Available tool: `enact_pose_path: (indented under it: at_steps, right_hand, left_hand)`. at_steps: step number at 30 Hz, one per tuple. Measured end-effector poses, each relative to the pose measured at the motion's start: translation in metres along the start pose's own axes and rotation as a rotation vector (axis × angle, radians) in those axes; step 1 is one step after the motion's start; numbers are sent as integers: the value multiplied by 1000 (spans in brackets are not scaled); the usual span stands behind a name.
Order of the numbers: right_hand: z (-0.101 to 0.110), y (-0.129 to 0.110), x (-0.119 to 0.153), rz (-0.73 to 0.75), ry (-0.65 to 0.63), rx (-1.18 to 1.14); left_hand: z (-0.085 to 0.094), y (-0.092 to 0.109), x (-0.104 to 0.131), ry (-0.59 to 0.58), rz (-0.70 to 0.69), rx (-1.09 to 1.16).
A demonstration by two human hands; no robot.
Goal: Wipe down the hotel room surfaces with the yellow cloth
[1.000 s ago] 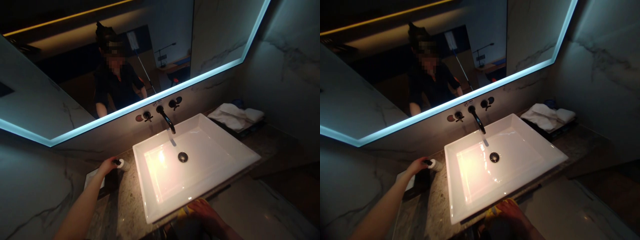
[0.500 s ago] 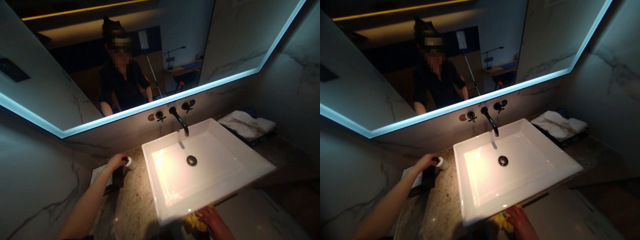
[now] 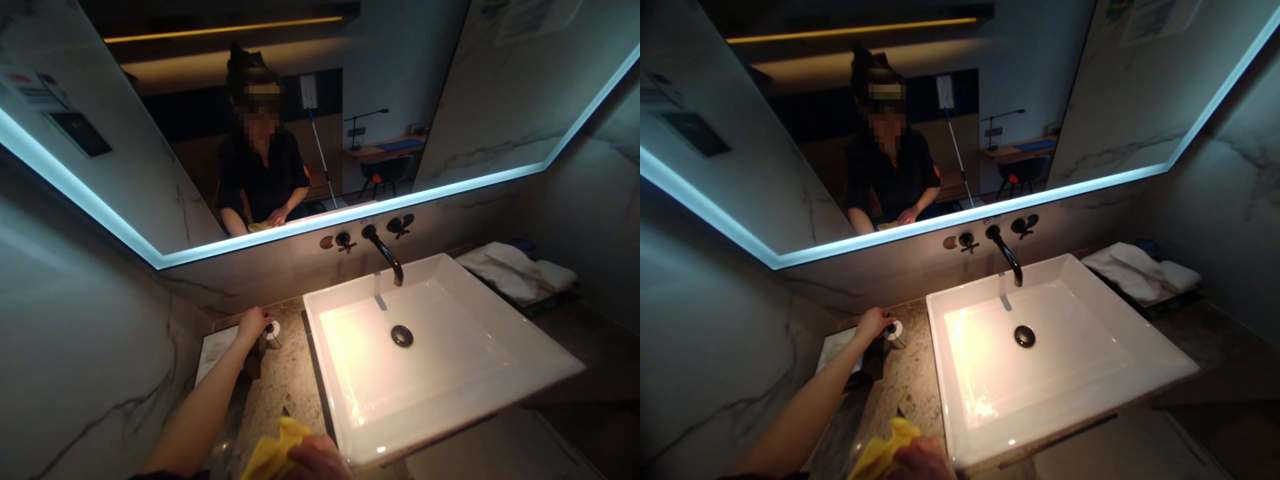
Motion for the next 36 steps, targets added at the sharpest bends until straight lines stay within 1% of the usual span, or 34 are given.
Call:
enact_pose_path:
  at_steps: [2, 4, 6, 8, 9, 11, 13, 15, 19, 22, 24, 27, 28, 30, 32, 36]
  right_hand:
    - [19, -7, -42, -63, 37, -81]
    - [43, -3, -86, -206, 88, -165]
    - [62, 1, -126, -308, 100, -156]
    - [74, 0, -163, -298, 76, -33]
    - [76, 0, -177, -276, 55, 33]
    - [76, 2, -196, -220, 3, 148]
    - [71, 7, -203, -171, -48, 229]
    - [69, 13, -205, -132, -73, 280]
    - [72, 24, -206, -82, -64, 339]
    - [73, 26, -206, -32, -49, 318]
    - [73, 31, -201, -70, -16, 260]
    - [72, 42, -190, -212, 53, 201]
    - [72, 44, -187, -225, 60, 196]
    - [72, 42, -188, -182, 51, 204]
    - [76, 41, -196, -130, 25, 231]
    - [88, 36, -214, -46, -80, 334]
  left_hand:
    - [0, 0, 1, 0, 23, 21]
    - [-1, 0, 1, 1, 40, 33]
    - [-3, 0, 1, -3, 48, 36]
    - [-6, 0, 1, -11, 46, 30]
    - [-7, 0, 2, -13, 40, 21]
    - [-7, 2, 5, -11, 8, -11]
    - [-5, 7, 9, -23, -66, -60]
    - [-5, 14, 13, -74, -183, -114]
    - [-10, 24, 21, -232, -441, -216]
    - [-14, 25, 19, -286, -540, -257]
    - [-14, 25, 13, -273, -545, -257]
    - [-13, 27, 4, -221, -510, -227]
    - [-13, 29, 1, -208, -499, -216]
    - [-13, 32, -1, -198, -485, -196]
    - [-15, 34, -2, -198, -480, -183]
    - [-20, 34, -2, -199, -477, -172]
Point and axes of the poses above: each hand's wrist, its own x-axis away from the middle knuckle, its own z-axis out of the back of the hand, y = z × x, the point moved 8 cm from there along -x, towards the middle knuckle, and after that the axes turned 10 degrees about x, right-handed, at the moved point
